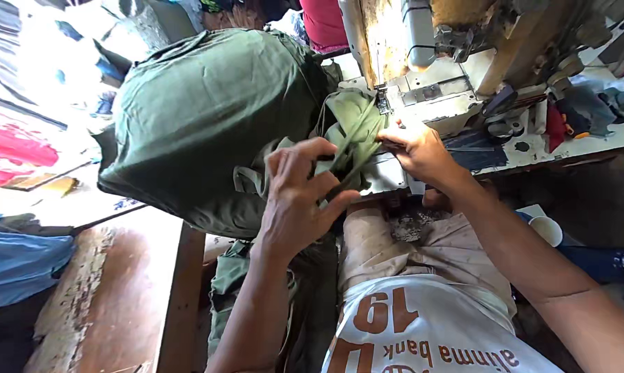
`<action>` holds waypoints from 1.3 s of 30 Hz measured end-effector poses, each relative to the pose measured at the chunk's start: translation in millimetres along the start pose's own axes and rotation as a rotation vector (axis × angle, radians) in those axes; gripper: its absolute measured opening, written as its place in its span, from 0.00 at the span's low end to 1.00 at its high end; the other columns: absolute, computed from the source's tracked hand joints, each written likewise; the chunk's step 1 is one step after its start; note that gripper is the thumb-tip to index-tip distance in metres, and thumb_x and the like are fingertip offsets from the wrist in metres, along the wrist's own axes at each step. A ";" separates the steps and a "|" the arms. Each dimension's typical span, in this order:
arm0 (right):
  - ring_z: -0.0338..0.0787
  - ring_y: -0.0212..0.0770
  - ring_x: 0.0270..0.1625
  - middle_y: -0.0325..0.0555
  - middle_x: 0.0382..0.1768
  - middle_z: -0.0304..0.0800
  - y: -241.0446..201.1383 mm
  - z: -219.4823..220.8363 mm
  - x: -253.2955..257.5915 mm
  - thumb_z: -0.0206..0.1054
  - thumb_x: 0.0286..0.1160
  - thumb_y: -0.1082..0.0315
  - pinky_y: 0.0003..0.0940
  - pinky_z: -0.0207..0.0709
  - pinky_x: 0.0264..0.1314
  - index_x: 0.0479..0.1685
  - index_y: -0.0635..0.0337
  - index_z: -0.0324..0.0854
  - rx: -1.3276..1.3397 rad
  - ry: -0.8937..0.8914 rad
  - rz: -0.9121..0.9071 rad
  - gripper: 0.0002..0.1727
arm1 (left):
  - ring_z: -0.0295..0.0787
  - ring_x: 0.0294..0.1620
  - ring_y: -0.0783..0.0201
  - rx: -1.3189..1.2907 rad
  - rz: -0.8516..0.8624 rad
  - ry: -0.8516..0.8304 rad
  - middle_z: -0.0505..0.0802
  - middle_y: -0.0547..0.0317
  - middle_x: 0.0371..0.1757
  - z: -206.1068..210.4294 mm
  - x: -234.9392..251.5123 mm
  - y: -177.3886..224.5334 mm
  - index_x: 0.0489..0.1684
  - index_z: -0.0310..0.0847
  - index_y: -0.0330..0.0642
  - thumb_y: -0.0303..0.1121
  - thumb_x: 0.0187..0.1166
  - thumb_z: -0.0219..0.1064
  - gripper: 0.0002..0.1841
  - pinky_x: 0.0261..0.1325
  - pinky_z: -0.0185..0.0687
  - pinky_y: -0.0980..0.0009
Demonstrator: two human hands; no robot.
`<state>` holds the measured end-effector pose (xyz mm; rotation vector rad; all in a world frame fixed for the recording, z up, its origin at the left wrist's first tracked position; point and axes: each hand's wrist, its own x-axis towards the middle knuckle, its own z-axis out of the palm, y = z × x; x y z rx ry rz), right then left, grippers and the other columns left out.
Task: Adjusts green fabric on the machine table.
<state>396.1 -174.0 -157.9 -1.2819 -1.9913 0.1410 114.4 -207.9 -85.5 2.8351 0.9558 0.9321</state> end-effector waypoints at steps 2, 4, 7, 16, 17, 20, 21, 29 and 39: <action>0.87 0.41 0.63 0.47 0.66 0.84 -3.7 -8.2 -13.6 0.71 0.79 0.64 0.42 0.86 0.61 0.54 0.45 0.94 0.151 -0.038 -0.108 0.10 | 0.76 0.78 0.49 -0.198 0.078 0.009 0.87 0.52 0.69 15.8 0.6 7.7 0.21 0.87 0.45 0.48 0.75 0.76 0.18 0.83 0.68 0.46; 0.87 0.37 0.67 0.43 0.65 0.87 -12.3 -14.9 -33.3 0.70 0.79 0.68 0.38 0.85 0.69 0.51 0.52 0.94 0.302 -0.097 -0.143 0.08 | 0.82 0.74 0.50 -0.384 0.143 0.039 0.91 0.51 0.60 44.3 1.0 11.2 0.20 0.83 0.42 0.42 0.74 0.78 0.17 0.80 0.78 0.49; 0.90 0.33 0.58 0.41 0.53 0.92 -21.1 -16.7 -64.6 0.68 0.81 0.74 0.32 0.87 0.64 0.49 0.59 0.91 0.438 -0.073 -0.032 0.08 | 0.88 0.49 0.58 -0.406 0.189 0.187 0.90 0.54 0.40 94.4 3.1 10.3 0.18 0.80 0.43 0.44 0.69 0.82 0.20 0.54 0.87 0.62; 0.92 0.35 0.47 0.44 0.50 0.92 -22.5 3.7 -97.0 0.72 0.78 0.73 0.32 0.91 0.50 0.45 0.62 0.90 0.543 0.130 0.215 0.04 | 0.79 0.75 0.46 0.106 0.098 0.151 0.88 0.55 0.72 151.6 21.4 -29.1 0.42 0.93 0.51 0.29 0.70 0.70 0.08 0.86 0.54 0.38; 0.92 0.35 0.46 0.43 0.50 0.92 -23.9 3.3 -97.2 0.72 0.78 0.73 0.32 0.91 0.49 0.45 0.62 0.90 0.554 0.135 0.231 0.04 | 0.81 0.74 0.49 0.103 0.103 0.096 0.90 0.58 0.69 142.4 25.0 -26.9 0.34 0.92 0.48 0.28 0.70 0.70 0.05 0.86 0.56 0.38; 0.93 0.35 0.46 0.43 0.50 0.93 -25.6 -0.1 -96.7 0.72 0.78 0.74 0.31 0.91 0.47 0.45 0.62 0.90 0.607 0.154 0.273 0.04 | 0.84 0.69 0.53 0.099 0.107 -0.071 0.92 0.61 0.63 120.0 33.0 -18.0 0.32 0.90 0.46 0.26 0.70 0.68 0.05 0.85 0.57 0.38; 0.93 0.35 0.45 0.43 0.50 0.93 -25.8 -0.8 -96.2 0.72 0.78 0.73 0.31 0.91 0.46 0.45 0.62 0.90 0.619 0.161 0.286 0.04 | 0.85 0.68 0.53 0.102 0.112 -0.094 0.92 0.61 0.62 116.0 34.2 -16.1 0.32 0.90 0.46 0.25 0.70 0.69 0.05 0.85 0.57 0.38; 0.88 0.32 0.35 0.41 0.44 0.92 -19.3 2.1 -80.6 0.70 0.79 0.71 0.27 0.86 0.34 0.44 0.61 0.90 0.649 0.189 0.379 0.05 | 0.84 0.70 0.53 0.152 0.113 -0.099 0.92 0.62 0.64 113.1 47.9 -24.7 0.34 0.87 0.46 0.24 0.71 0.66 0.06 0.84 0.56 0.37; 0.78 0.28 0.23 0.39 0.29 0.88 5.1 17.9 -32.9 0.69 0.78 0.73 0.23 0.74 0.26 0.48 0.64 0.89 0.744 0.280 0.362 0.07 | 0.83 0.69 0.51 0.233 0.107 -0.082 0.91 0.60 0.61 104.3 84.1 -56.7 0.38 0.87 0.45 0.24 0.72 0.61 0.08 0.81 0.58 0.38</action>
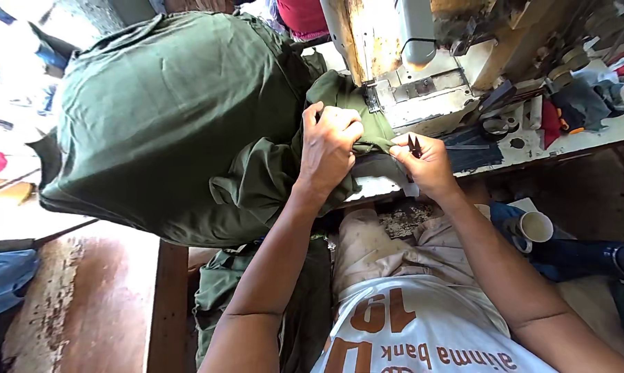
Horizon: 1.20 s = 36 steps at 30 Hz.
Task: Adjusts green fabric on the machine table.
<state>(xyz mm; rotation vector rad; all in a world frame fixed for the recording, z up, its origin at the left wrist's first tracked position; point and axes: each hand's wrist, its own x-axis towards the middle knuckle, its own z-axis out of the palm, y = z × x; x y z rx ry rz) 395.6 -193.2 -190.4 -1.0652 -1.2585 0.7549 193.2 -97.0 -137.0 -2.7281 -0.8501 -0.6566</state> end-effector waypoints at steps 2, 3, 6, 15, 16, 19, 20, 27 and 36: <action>0.82 0.28 0.26 0.40 0.33 0.91 -1.6 0.0 6.2 0.69 0.79 0.73 0.23 0.77 0.29 0.49 0.64 0.89 -0.009 -0.019 -0.008 0.07 | 0.82 0.69 0.51 -0.025 -0.025 -0.040 0.91 0.59 0.62 -3.5 1.9 -4.5 0.39 0.87 0.46 0.24 0.69 0.63 0.08 0.79 0.60 0.39; 0.80 0.27 0.25 0.40 0.33 0.90 -3.2 0.5 8.1 0.69 0.79 0.73 0.23 0.75 0.27 0.48 0.64 0.89 -0.008 -0.018 -0.006 0.07 | 0.81 0.71 0.51 -0.049 -0.049 -0.078 0.90 0.59 0.64 -5.9 1.8 -6.3 0.41 0.87 0.47 0.24 0.67 0.65 0.09 0.79 0.62 0.40; 0.79 0.26 0.24 0.40 0.34 0.91 -9.9 0.6 9.4 0.68 0.79 0.74 0.22 0.74 0.26 0.50 0.63 0.89 -0.020 -0.012 -0.011 0.07 | 0.72 0.82 0.48 -0.154 -0.150 -0.155 0.78 0.56 0.81 -15.4 -1.2 -0.6 0.59 0.86 0.53 0.32 0.62 0.75 0.22 0.79 0.66 0.40; 0.86 0.27 0.31 0.43 0.39 0.95 -25.9 5.6 18.6 0.70 0.75 0.78 0.22 0.80 0.34 0.45 0.65 0.90 -0.017 0.033 -0.117 0.06 | 0.91 0.66 0.60 -0.204 -0.102 0.338 0.97 0.59 0.59 40.6 6.0 32.8 0.56 0.93 0.49 0.29 0.79 0.68 0.12 0.86 0.67 0.46; 0.88 0.28 0.34 0.44 0.41 0.95 -26.2 5.1 18.2 0.70 0.75 0.78 0.23 0.83 0.37 0.45 0.66 0.90 -0.017 0.033 -0.121 0.06 | 0.92 0.65 0.60 -0.198 -0.101 0.345 0.97 0.60 0.57 40.1 6.7 29.3 0.54 0.94 0.49 0.27 0.79 0.67 0.12 0.85 0.70 0.48; 0.88 0.29 0.34 0.45 0.41 0.95 -25.3 3.3 14.4 0.71 0.74 0.78 0.24 0.83 0.38 0.46 0.66 0.90 -0.022 0.034 -0.106 0.06 | 0.93 0.63 0.61 -0.126 -0.101 0.314 0.97 0.62 0.56 34.0 5.8 19.5 0.52 0.94 0.52 0.27 0.80 0.65 0.13 0.81 0.74 0.52; 0.88 0.29 0.34 0.44 0.40 0.95 -23.8 2.7 12.7 0.71 0.75 0.78 0.24 0.82 0.36 0.46 0.66 0.90 -0.017 0.030 -0.098 0.07 | 0.92 0.63 0.60 -0.098 -0.098 0.288 0.97 0.62 0.56 31.9 4.5 16.2 0.52 0.94 0.53 0.27 0.80 0.64 0.13 0.79 0.75 0.52; 0.84 0.29 0.28 0.44 0.38 0.94 -3.9 -1.8 2.3 0.70 0.76 0.78 0.24 0.79 0.31 0.49 0.66 0.90 0.015 0.016 -0.046 0.08 | 0.86 0.68 0.55 -0.050 -0.057 0.058 0.95 0.63 0.60 14.5 1.3 6.9 0.56 0.92 0.52 0.26 0.73 0.62 0.18 0.78 0.69 0.50; 0.91 0.33 0.42 0.48 0.44 0.95 6.8 7.3 25.5 0.68 0.75 0.80 0.28 0.86 0.46 0.47 0.68 0.89 0.003 0.045 -0.149 0.07 | 0.87 0.66 0.55 -0.037 -0.070 0.038 0.95 0.65 0.59 15.7 13.2 -10.0 0.54 0.91 0.52 0.27 0.73 0.61 0.17 0.76 0.69 0.49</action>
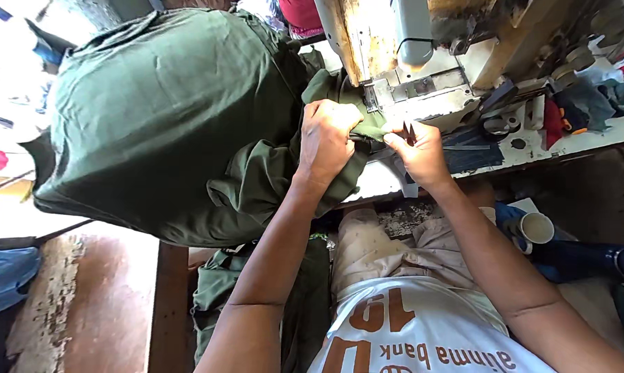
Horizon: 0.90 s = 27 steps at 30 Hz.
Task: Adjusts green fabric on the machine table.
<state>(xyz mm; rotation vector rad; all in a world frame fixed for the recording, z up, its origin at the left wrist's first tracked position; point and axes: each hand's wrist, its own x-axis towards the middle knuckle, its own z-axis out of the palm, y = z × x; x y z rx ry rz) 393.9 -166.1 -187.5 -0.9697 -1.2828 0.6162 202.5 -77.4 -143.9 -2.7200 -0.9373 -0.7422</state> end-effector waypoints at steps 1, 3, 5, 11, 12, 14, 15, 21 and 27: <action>0.92 0.34 0.45 0.49 0.46 0.95 2.2 1.9 2.4 0.68 0.75 0.81 0.30 0.86 0.49 0.47 0.68 0.89 0.003 0.007 -0.015 0.07 | 0.86 0.66 0.55 0.007 -0.015 -0.009 0.95 0.65 0.60 0.1 1.6 -0.4 0.54 0.91 0.52 0.26 0.73 0.61 0.17 0.76 0.69 0.48; 0.93 0.38 0.52 0.51 0.49 0.95 6.8 5.6 5.7 0.66 0.75 0.82 0.34 0.87 0.57 0.47 0.69 0.89 0.006 0.015 -0.047 0.08 | 0.86 0.67 0.54 0.003 -0.051 -0.015 0.94 0.64 0.62 -0.3 2.8 3.0 0.55 0.91 0.52 0.25 0.71 0.62 0.18 0.77 0.68 0.48; 0.93 0.39 0.53 0.50 0.49 0.94 10.4 8.4 8.3 0.65 0.77 0.82 0.34 0.87 0.59 0.48 0.68 0.88 -0.011 0.022 -0.076 0.09 | 0.82 0.72 0.54 -0.050 -0.048 -0.014 0.90 0.62 0.68 -2.7 0.7 10.0 0.52 0.91 0.51 0.27 0.72 0.62 0.15 0.76 0.70 0.48; 0.93 0.39 0.57 0.49 0.53 0.94 20.5 7.5 12.6 0.62 0.81 0.80 0.36 0.87 0.63 0.50 0.67 0.88 -0.097 -0.006 -0.120 0.10 | 0.67 0.86 0.48 -0.131 0.075 -0.216 0.81 0.52 0.77 -41.5 -13.8 5.4 0.35 0.89 0.49 0.69 0.75 0.65 0.29 0.86 0.59 0.41; 0.93 0.38 0.57 0.48 0.52 0.95 20.6 6.6 13.4 0.63 0.81 0.79 0.36 0.87 0.64 0.50 0.66 0.89 -0.126 -0.011 -0.121 0.10 | 0.67 0.85 0.45 -0.082 0.039 -0.233 0.80 0.50 0.78 -50.8 -16.3 -7.3 0.34 0.89 0.48 0.71 0.74 0.62 0.32 0.84 0.61 0.37; 0.93 0.36 0.56 0.46 0.51 0.95 19.4 5.3 15.1 0.63 0.81 0.78 0.35 0.87 0.64 0.50 0.64 0.90 -0.184 -0.026 -0.127 0.10 | 0.66 0.84 0.38 -0.009 -0.074 -0.251 0.79 0.45 0.79 -72.0 -21.3 -36.4 0.39 0.89 0.46 0.70 0.75 0.63 0.33 0.80 0.62 0.32; 0.93 0.35 0.55 0.46 0.50 0.95 17.8 5.2 15.9 0.63 0.82 0.77 0.34 0.87 0.62 0.50 0.64 0.90 -0.205 -0.034 -0.126 0.10 | 0.65 0.84 0.37 0.008 -0.121 -0.243 0.78 0.45 0.79 -82.7 -24.3 -47.6 0.40 0.89 0.45 0.70 0.75 0.64 0.32 0.79 0.63 0.32; 0.91 0.32 0.49 0.44 0.48 0.93 -12.2 -13.1 19.7 0.64 0.82 0.74 0.30 0.86 0.58 0.50 0.62 0.90 -0.315 -0.330 -0.137 0.08 | 0.79 0.77 0.52 -0.455 0.059 -0.008 0.85 0.46 0.70 -109.6 -40.8 2.5 0.26 0.84 0.40 0.46 0.73 0.78 0.18 0.78 0.79 0.53; 0.90 0.32 0.50 0.41 0.50 0.92 -52.1 -34.4 -27.9 0.70 0.78 0.74 0.30 0.88 0.56 0.49 0.60 0.91 -0.194 -0.574 -0.092 0.07 | 0.91 0.40 0.64 -0.696 0.105 0.153 0.91 0.54 0.38 -48.5 -65.4 64.6 0.27 0.82 0.38 0.34 0.76 0.76 0.12 0.41 0.90 0.68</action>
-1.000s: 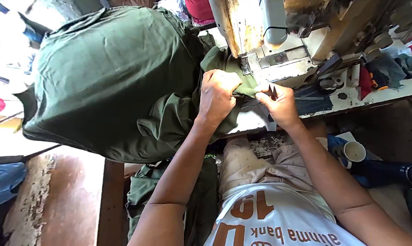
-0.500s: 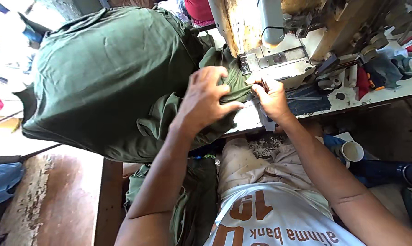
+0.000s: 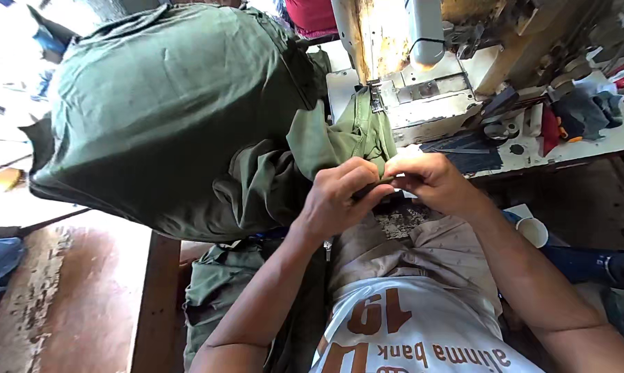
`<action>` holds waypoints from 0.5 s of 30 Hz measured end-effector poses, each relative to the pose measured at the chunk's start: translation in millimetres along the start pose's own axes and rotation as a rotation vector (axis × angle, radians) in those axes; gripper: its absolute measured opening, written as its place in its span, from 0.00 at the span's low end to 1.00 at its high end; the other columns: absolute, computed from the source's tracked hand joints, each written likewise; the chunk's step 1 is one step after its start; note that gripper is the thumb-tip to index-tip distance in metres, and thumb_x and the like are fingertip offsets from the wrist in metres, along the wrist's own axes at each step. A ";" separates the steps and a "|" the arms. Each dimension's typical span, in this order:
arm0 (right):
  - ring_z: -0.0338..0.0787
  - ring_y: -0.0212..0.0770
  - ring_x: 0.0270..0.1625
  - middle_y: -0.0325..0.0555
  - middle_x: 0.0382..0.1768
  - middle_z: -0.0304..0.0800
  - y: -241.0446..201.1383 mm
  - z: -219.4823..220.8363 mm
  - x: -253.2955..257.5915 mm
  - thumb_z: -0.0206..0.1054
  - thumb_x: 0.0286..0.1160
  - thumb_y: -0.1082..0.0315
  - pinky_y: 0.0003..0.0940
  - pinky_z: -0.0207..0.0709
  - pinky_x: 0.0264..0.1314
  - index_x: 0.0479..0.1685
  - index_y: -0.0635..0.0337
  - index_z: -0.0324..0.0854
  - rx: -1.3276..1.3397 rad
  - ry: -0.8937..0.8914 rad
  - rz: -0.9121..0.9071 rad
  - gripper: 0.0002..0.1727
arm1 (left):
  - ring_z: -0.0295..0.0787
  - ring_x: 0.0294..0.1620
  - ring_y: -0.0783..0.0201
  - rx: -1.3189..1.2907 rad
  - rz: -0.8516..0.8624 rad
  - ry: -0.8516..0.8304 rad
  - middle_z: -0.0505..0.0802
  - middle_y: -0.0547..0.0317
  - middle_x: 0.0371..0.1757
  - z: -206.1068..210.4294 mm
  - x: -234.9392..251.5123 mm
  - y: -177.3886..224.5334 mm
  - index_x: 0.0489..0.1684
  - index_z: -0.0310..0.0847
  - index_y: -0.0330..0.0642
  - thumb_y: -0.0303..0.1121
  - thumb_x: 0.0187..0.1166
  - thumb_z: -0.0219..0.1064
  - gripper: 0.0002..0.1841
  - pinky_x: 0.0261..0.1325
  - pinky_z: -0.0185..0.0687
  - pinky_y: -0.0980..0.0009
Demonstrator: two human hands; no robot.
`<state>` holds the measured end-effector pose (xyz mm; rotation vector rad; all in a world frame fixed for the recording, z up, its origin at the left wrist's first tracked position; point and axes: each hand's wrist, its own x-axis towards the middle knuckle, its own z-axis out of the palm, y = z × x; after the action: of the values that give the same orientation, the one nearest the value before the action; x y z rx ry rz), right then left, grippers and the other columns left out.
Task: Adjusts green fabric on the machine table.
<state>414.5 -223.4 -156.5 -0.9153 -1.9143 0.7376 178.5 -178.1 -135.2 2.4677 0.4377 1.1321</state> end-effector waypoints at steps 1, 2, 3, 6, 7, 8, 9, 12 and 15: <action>0.91 0.32 0.52 0.41 0.50 0.92 0.7 3.8 -7.0 0.69 0.78 0.75 0.30 0.88 0.58 0.48 0.60 0.91 -0.011 0.031 -0.002 0.07 | 0.89 0.36 0.64 0.053 0.011 0.055 0.90 0.55 0.34 13.7 -4.4 -5.1 0.28 0.83 0.37 0.37 0.75 0.78 0.13 0.38 0.88 0.67; 0.91 0.33 0.52 0.43 0.50 0.93 1.8 7.6 -13.2 0.69 0.78 0.75 0.31 0.89 0.59 0.48 0.61 0.90 -0.019 0.072 0.002 0.07 | 0.88 0.35 0.63 0.165 0.016 0.104 0.89 0.55 0.33 26.5 -8.3 -10.2 0.33 0.84 0.39 0.44 0.72 0.80 0.17 0.38 0.85 0.67; 0.91 0.33 0.51 0.43 0.49 0.92 2.1 11.5 -18.6 0.69 0.78 0.75 0.31 0.89 0.57 0.49 0.62 0.90 -0.031 0.117 0.015 0.07 | 0.88 0.40 0.60 0.302 0.007 0.137 0.91 0.54 0.39 38.3 -12.3 -15.2 0.42 0.88 0.42 0.51 0.68 0.82 0.21 0.44 0.84 0.63; 0.91 0.32 0.47 0.44 0.49 0.92 1.0 19.2 -29.9 0.72 0.79 0.72 0.28 0.90 0.49 0.48 0.62 0.90 -0.076 0.242 0.075 0.06 | 0.78 0.68 0.45 0.602 -0.017 0.146 0.84 0.47 0.67 62.9 -18.8 -39.3 0.74 0.82 0.55 0.47 0.67 0.79 0.31 0.77 0.65 0.45; 0.92 0.32 0.46 0.44 0.49 0.92 0.9 20.7 -32.8 0.72 0.78 0.72 0.28 0.90 0.49 0.47 0.63 0.90 -0.080 0.269 0.089 0.06 | 0.75 0.75 0.41 0.655 -0.022 0.149 0.82 0.45 0.74 64.4 -18.9 -48.2 0.77 0.80 0.58 0.40 0.69 0.75 0.30 0.83 0.59 0.39; 0.92 0.32 0.45 0.44 0.49 0.92 1.3 21.7 -35.3 0.72 0.78 0.72 0.28 0.90 0.48 0.47 0.63 0.90 -0.083 0.289 0.102 0.06 | 0.72 0.80 0.40 0.681 -0.031 0.149 0.80 0.45 0.78 62.3 -17.9 -56.7 0.74 0.82 0.60 0.35 0.73 0.71 0.26 0.86 0.54 0.36; 0.92 0.31 0.45 0.44 0.49 0.92 1.8 22.3 -37.5 0.72 0.78 0.71 0.27 0.90 0.47 0.47 0.63 0.90 -0.078 0.303 0.114 0.06 | 0.72 0.82 0.41 0.694 -0.033 0.149 0.81 0.47 0.79 57.4 -16.1 -63.5 0.67 0.87 0.62 0.31 0.75 0.69 0.21 0.87 0.52 0.34; 0.92 0.32 0.43 0.43 0.48 0.92 0.9 22.6 -41.6 0.73 0.77 0.72 0.28 0.91 0.46 0.47 0.63 0.90 -0.021 0.323 0.145 0.06 | 0.71 0.83 0.43 0.709 -0.065 -0.007 0.83 0.53 0.78 33.3 -9.2 -52.7 0.47 0.93 0.57 0.28 0.75 0.66 0.12 0.87 0.50 0.32; 0.92 0.33 0.43 0.43 0.48 0.92 -1.4 21.7 -43.3 0.72 0.78 0.72 0.30 0.92 0.46 0.47 0.63 0.90 0.033 0.341 0.159 0.06 | 0.77 0.78 0.44 0.677 -0.088 -0.178 0.86 0.52 0.74 16.4 -7.1 -31.9 0.34 0.92 0.48 0.24 0.69 0.68 0.08 0.85 0.55 0.32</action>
<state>410.4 -262.7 -184.5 -1.1056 -1.5401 0.6556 183.0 -156.8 -164.6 3.0402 0.9977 0.8014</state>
